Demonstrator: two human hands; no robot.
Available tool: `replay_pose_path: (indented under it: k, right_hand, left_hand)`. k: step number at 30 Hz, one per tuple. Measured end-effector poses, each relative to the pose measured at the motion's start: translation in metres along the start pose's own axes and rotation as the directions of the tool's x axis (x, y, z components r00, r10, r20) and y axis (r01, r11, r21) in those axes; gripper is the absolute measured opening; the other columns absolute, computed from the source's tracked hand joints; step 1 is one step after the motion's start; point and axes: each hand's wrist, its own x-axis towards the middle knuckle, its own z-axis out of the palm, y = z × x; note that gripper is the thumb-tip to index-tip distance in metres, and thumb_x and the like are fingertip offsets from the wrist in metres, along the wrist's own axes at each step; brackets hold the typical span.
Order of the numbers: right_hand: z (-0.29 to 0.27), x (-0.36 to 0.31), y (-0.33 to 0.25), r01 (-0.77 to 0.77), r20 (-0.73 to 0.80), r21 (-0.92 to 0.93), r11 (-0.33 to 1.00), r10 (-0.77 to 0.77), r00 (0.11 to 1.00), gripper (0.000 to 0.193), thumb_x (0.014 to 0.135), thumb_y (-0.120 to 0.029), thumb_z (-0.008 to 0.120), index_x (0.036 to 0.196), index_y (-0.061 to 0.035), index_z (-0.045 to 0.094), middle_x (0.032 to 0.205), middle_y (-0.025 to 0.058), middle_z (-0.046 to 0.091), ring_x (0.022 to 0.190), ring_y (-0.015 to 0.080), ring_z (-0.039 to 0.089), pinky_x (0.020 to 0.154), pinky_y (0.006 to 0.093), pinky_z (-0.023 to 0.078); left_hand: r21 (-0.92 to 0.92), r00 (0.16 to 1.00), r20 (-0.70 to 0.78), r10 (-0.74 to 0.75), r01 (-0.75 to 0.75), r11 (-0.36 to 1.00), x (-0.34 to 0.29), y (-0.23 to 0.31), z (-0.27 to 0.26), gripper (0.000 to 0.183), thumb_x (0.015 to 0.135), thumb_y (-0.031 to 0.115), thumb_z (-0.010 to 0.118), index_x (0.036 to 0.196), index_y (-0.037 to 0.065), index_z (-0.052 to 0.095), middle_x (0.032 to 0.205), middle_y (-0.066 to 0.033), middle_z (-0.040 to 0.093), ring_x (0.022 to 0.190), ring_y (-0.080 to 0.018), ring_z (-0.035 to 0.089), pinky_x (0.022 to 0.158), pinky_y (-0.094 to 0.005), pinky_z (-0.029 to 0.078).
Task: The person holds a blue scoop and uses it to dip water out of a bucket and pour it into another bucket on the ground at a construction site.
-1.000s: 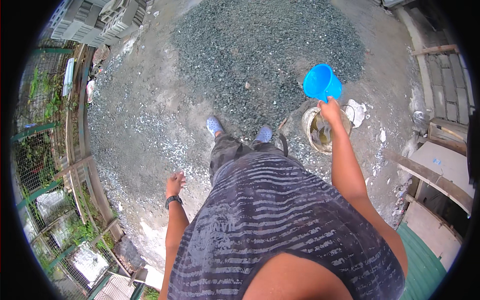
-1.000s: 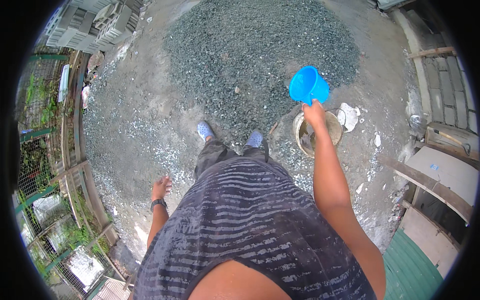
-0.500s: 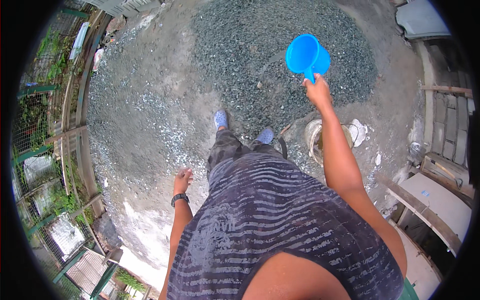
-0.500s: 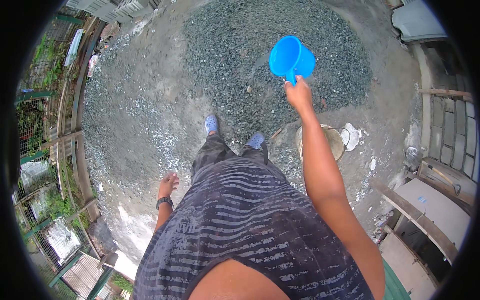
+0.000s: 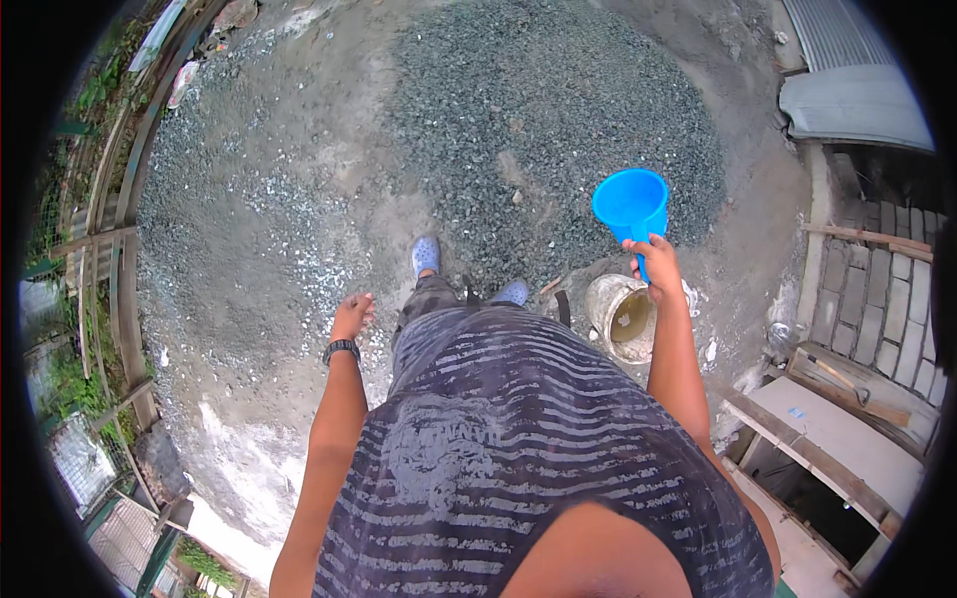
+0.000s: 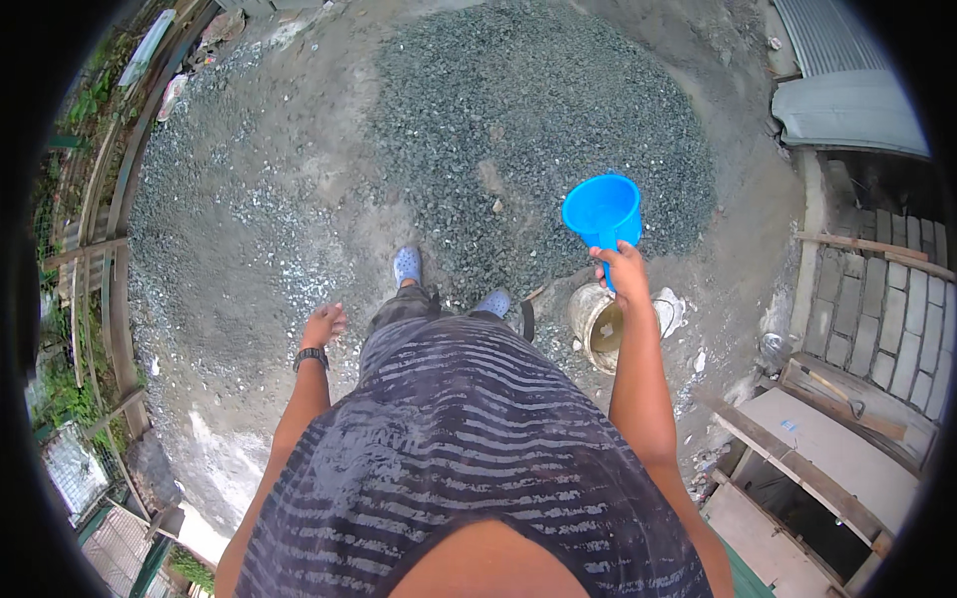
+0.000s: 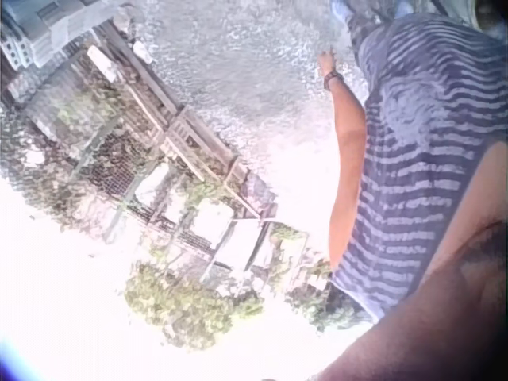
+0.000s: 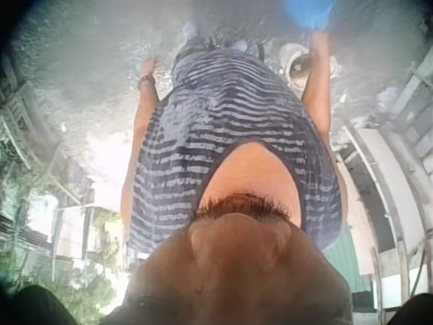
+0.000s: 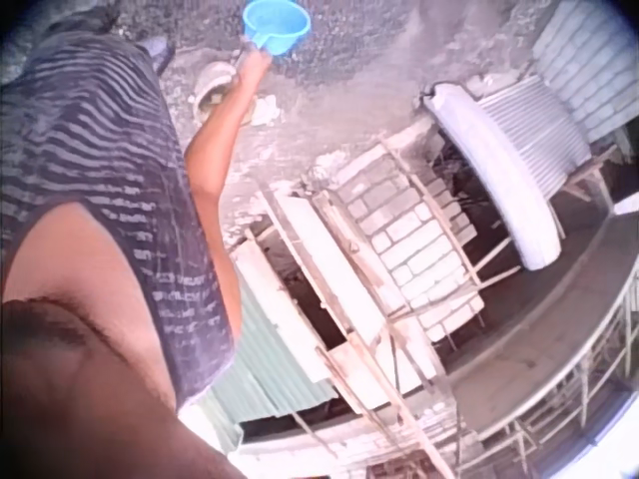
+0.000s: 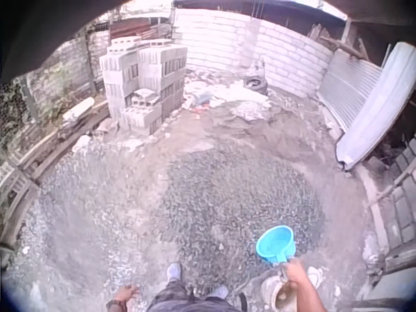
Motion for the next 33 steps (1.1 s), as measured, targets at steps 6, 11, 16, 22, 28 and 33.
replay_pose_path:
  k: [6, 11, 16, 22, 28, 33]
  right_hand:
    - [0.071, 0.019, -0.019, -0.022, -0.075, -0.197, 0.980, 0.007, 0.997, 0.038, 0.081, -0.011, 0.067, 0.114, 0.0037, 0.052, 0.083, 0.0043, 0.062, 0.054, 0.0094, 0.053, 0.042, 0.0260, 0.040]
    - [0.112, 0.029, -0.052, 0.059, -0.167, -0.018, 0.998, -0.061, 0.984, 0.035, 0.084, -0.010, 0.067, 0.114, 0.0014, 0.053, 0.088, 0.0051, 0.063, 0.055, 0.0088, 0.054, 0.042, 0.0252, 0.040]
    - [0.118, 0.016, -0.073, 0.158, -0.117, 0.146, 0.977, -0.141, 0.983, 0.027, 0.088, -0.011, 0.065, 0.111, -0.0027, 0.055, 0.095, 0.0049, 0.065, 0.057, 0.0088, 0.054, 0.043, 0.0251, 0.042]
    - [0.116, -0.015, -0.053, 0.115, -0.136, 0.186, 0.976, -0.090, 0.987, 0.027, 0.089, -0.008, 0.061, 0.115, -0.0036, 0.054, 0.099, 0.0047, 0.067, 0.058, 0.0085, 0.055, 0.046, 0.0237, 0.043]
    - [0.113, -0.027, -0.016, -0.045, -0.165, 0.150, 0.988, 0.070, 0.984, 0.031, 0.087, -0.007, 0.063, 0.115, -0.0038, 0.052, 0.095, 0.0058, 0.066, 0.057, 0.0096, 0.054, 0.043, 0.0241, 0.042]
    - [0.133, -0.012, -0.010, -0.063, -0.161, -0.020, 0.998, 0.059, 0.985, 0.037, 0.085, -0.008, 0.064, 0.118, 0.0007, 0.050, 0.092, 0.0084, 0.064, 0.055, 0.0115, 0.055, 0.041, 0.0261, 0.041]
  left_hand:
    - [0.002, 0.996, 0.031, 0.084, -0.084, 0.996, 0.060, 0.036, -0.069, 0.042, 0.090, 0.045, 0.066, 0.114, 0.011, 0.067, 0.092, -0.0006, 0.070, 0.077, -0.0114, 0.064, 0.064, -0.0291, 0.049]
    - [-0.013, 0.999, -0.013, 0.035, -0.036, 0.999, 0.088, 0.053, -0.116, 0.042, 0.090, 0.045, 0.065, 0.116, 0.012, 0.066, 0.092, -0.0003, 0.069, 0.076, -0.0121, 0.064, 0.065, -0.0303, 0.049]
    - [0.003, 0.999, -0.043, -0.012, 0.013, 1.000, 0.099, 0.060, -0.132, 0.044, 0.091, 0.043, 0.063, 0.121, 0.012, 0.065, 0.095, -0.0017, 0.070, 0.077, -0.0129, 0.065, 0.065, -0.0323, 0.050]
    - [0.049, 1.000, 0.003, 0.024, -0.024, 0.998, 0.107, 0.066, -0.118, 0.037, 0.091, 0.041, 0.064, 0.113, 0.011, 0.066, 0.092, -0.0012, 0.071, 0.073, -0.0126, 0.065, 0.060, -0.0298, 0.049]
    - [0.062, 0.996, 0.080, 0.042, -0.047, 0.997, 0.112, 0.068, -0.118, 0.037, 0.091, 0.041, 0.064, 0.113, 0.011, 0.066, 0.091, -0.0014, 0.071, 0.071, -0.0118, 0.065, 0.059, -0.0292, 0.048]
    - [0.012, 0.998, 0.058, 0.027, -0.028, 1.000, 0.123, 0.058, -0.138, 0.041, 0.091, 0.043, 0.064, 0.117, 0.011, 0.065, 0.093, -0.0025, 0.071, 0.072, -0.0125, 0.065, 0.059, -0.0296, 0.049]
